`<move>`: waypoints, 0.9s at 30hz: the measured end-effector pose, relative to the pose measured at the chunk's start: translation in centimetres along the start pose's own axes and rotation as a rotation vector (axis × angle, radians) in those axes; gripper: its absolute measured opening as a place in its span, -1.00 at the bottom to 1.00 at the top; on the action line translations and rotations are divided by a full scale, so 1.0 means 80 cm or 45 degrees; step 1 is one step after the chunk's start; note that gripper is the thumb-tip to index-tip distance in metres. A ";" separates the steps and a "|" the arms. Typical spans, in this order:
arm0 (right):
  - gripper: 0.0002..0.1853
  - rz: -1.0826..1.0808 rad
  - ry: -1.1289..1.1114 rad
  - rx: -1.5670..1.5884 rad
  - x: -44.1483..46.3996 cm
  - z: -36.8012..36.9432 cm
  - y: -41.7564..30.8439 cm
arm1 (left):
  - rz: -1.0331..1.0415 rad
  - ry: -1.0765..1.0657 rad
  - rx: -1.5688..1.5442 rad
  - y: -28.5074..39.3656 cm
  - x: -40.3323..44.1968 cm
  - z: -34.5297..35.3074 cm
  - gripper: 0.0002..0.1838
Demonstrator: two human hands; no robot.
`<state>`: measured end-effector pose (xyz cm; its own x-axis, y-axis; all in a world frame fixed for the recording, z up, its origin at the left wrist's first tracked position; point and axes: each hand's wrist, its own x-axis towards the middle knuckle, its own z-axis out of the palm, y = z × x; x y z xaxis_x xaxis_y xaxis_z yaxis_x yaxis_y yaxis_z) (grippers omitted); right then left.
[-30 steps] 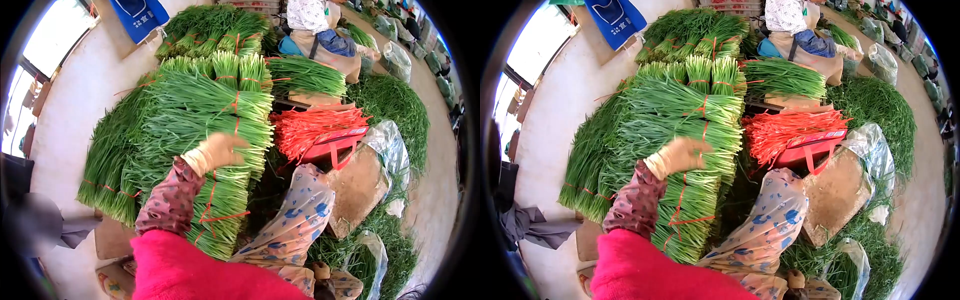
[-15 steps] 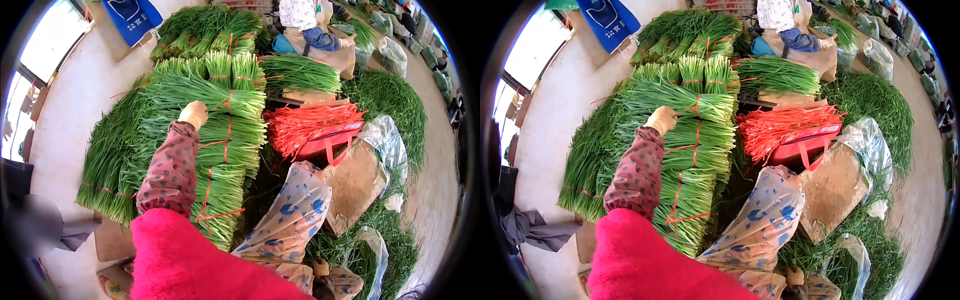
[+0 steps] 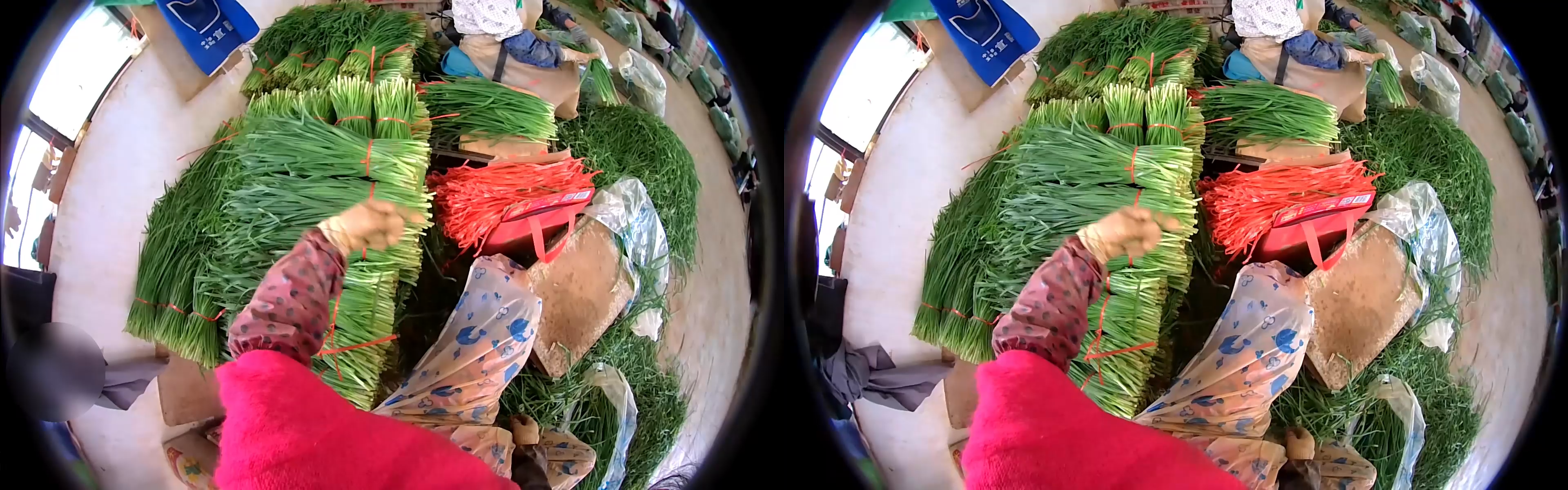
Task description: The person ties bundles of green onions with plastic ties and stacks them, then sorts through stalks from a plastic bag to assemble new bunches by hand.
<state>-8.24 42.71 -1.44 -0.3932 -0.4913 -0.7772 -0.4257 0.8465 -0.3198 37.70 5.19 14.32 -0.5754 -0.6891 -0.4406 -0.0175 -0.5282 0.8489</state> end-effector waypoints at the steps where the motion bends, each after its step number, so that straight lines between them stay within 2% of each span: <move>1: -0.73 0.045 -0.020 0.052 -0.005 -0.002 -0.010 | -0.097 -0.166 0.340 0.009 -0.001 0.037 -0.61; 2: -0.72 0.090 -0.041 0.102 -0.008 -0.002 -0.015 | -0.230 -0.560 0.437 -0.004 0.012 0.054 -0.56; 4: -0.71 0.038 -0.043 0.077 -0.005 0.000 -0.011 | -0.498 -0.884 1.212 -0.045 0.033 0.118 -0.49; 5: -0.69 -0.012 -0.032 0.063 -0.001 0.001 -0.008 | -0.386 -0.892 1.317 -0.091 0.027 0.130 -0.51; 6: -0.69 -0.016 -0.028 0.070 0.007 0.003 -0.002 | -0.268 -0.906 1.426 -0.093 0.016 0.147 -0.52; 8: -0.66 -0.131 0.024 0.043 0.015 0.007 0.024 | -0.291 -0.665 1.312 -0.074 0.022 0.146 -0.58; 10: -0.63 -0.133 0.050 0.007 0.017 0.009 0.035 | -0.308 -0.027 1.334 -0.040 0.035 0.120 -0.79; 11: -0.63 -0.098 0.046 0.027 0.025 0.013 0.044 | 0.050 0.518 1.687 -0.040 0.033 0.090 -0.83; 12: -0.63 -0.068 0.043 0.052 0.033 0.016 0.046 | 0.109 1.023 1.595 -0.040 0.038 0.057 -0.83; 13: -0.63 -0.077 -0.019 0.001 0.011 0.004 0.015 | 0.182 1.282 1.385 -0.019 0.028 0.036 -0.86; 14: -0.63 -0.088 -0.019 0.008 0.017 0.006 0.018 | 0.400 1.527 1.306 -0.022 0.029 -0.001 -0.87; 15: -0.64 -0.091 -0.004 0.003 0.023 0.009 0.029 | 0.646 1.588 0.782 -0.046 0.046 -0.060 -0.85; 16: -0.65 -0.089 0.011 -0.003 0.021 0.010 0.029 | 0.558 1.601 0.251 -0.016 0.028 -0.043 -0.88; 17: -0.68 -0.081 0.043 -0.010 0.018 0.011 0.029 | 0.568 1.616 -0.068 -0.009 0.024 -0.050 -0.88; 18: -0.68 -0.070 0.038 -0.013 0.010 0.010 0.023 | 0.616 1.694 -0.014 -0.009 0.024 -0.055 -0.86; 21: -0.70 0.053 -0.073 0.096 -0.008 -0.001 -0.012 | 0.672 1.670 -0.133 -0.014 0.033 -0.070 -0.78; 23: -0.70 0.032 -0.066 0.103 -0.006 0.000 -0.006 | 0.762 1.805 -0.263 -0.016 0.045 -0.075 -0.69; 27: -0.70 -0.053 0.008 0.013 0.010 0.008 0.013 | 0.633 1.790 -0.221 -0.017 0.035 -0.074 -0.61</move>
<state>-8.45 43.36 -2.73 -0.3806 -0.5277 -0.7594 -0.4337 0.8271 -0.3574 40.92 1.03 10.20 0.7419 -0.6588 -0.1243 0.0911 -0.0847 0.9922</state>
